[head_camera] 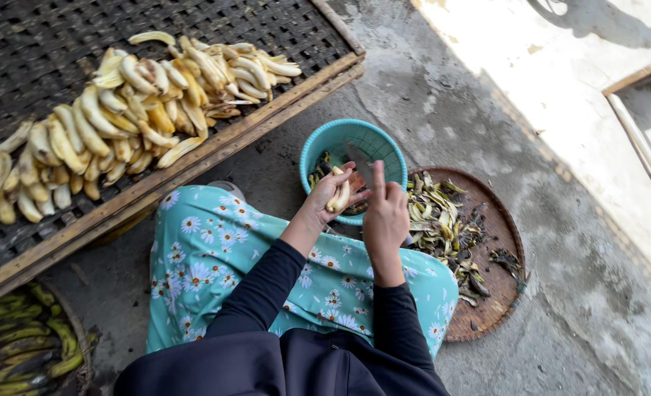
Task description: The person sits on the ground and peels bananas one at a time, using a knife to help remove the skins. Peeled bananas are placed on a slatted wooden tray, and the peels are discarded onto a round woven tray beside them.
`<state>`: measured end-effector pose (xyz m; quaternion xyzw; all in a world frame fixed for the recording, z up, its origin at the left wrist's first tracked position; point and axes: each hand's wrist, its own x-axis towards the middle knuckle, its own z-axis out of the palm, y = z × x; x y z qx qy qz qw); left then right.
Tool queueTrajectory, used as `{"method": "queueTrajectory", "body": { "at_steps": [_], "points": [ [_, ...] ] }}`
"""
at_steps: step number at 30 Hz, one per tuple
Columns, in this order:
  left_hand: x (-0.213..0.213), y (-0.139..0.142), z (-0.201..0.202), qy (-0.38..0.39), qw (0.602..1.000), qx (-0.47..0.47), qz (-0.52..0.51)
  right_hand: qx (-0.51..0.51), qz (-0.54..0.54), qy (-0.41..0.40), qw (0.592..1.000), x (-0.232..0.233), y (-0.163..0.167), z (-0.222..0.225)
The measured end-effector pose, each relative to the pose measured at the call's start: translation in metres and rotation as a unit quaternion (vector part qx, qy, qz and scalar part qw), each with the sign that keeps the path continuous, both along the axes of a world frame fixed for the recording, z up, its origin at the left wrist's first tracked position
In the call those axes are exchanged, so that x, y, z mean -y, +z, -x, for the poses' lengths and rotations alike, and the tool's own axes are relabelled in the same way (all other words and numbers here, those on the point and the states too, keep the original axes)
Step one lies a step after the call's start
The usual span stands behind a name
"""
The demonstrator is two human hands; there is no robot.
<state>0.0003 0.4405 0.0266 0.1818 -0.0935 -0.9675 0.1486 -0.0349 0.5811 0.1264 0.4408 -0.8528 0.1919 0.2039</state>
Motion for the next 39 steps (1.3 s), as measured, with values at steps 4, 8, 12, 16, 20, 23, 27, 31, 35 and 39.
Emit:
{"method": "queueTrajectory", "body": {
  "at_steps": [4, 8, 12, 16, 20, 23, 27, 31, 35, 39],
  "points": [
    [0.073, -0.003, -0.017, 0.070, 0.991, -0.020, -0.110, 0.069, 0.041, -0.026, 0.996, 0.006, -0.005, 0.017],
    [0.211, 0.030, -0.105, 0.252, 0.941, 0.180, 0.139, 0.096, 0.096, -0.008, 0.991, -0.010, -0.008, 0.038],
    [0.340, 0.068, -0.199, 0.249, 0.667, 0.553, 0.432, 0.255, 0.064, -0.133, 0.956, -0.020, -0.010, 0.055],
    [0.406, 0.064, -0.259, 0.152, 0.394, 0.690, 0.587, 0.188, 0.116, -0.091, 0.971, -0.012, -0.016, 0.067],
    [0.441, 0.053, -0.266, 0.112, 0.407, 0.678, 0.602, 0.176, 0.115, -0.078, 0.974, 0.002, -0.025, 0.077],
    [0.451, 0.044, -0.231, 0.163, 0.301, 0.668, 0.660, 0.183, 0.108, -0.080, 0.974, 0.007, -0.033, 0.090],
    [0.416, 0.036, -0.106, 0.345, 0.167, 0.445, 0.809, 0.199, 0.110, -0.093, 0.969, 0.008, -0.044, 0.121],
    [0.301, -0.011, 0.051, 0.190, 0.253, 0.125, 0.941, 0.232, 0.126, -0.088, 0.961, 0.004, -0.054, 0.148],
    [0.165, -0.094, 0.156, -0.073, 0.174, 0.027, 0.982, 0.266, 0.145, -0.066, 0.951, -0.006, -0.066, 0.168],
    [0.086, -0.170, 0.224, -0.255, 0.201, 0.063, 0.944, 0.306, 0.148, -0.089, 0.936, -0.018, -0.080, 0.196]
  ]
}}
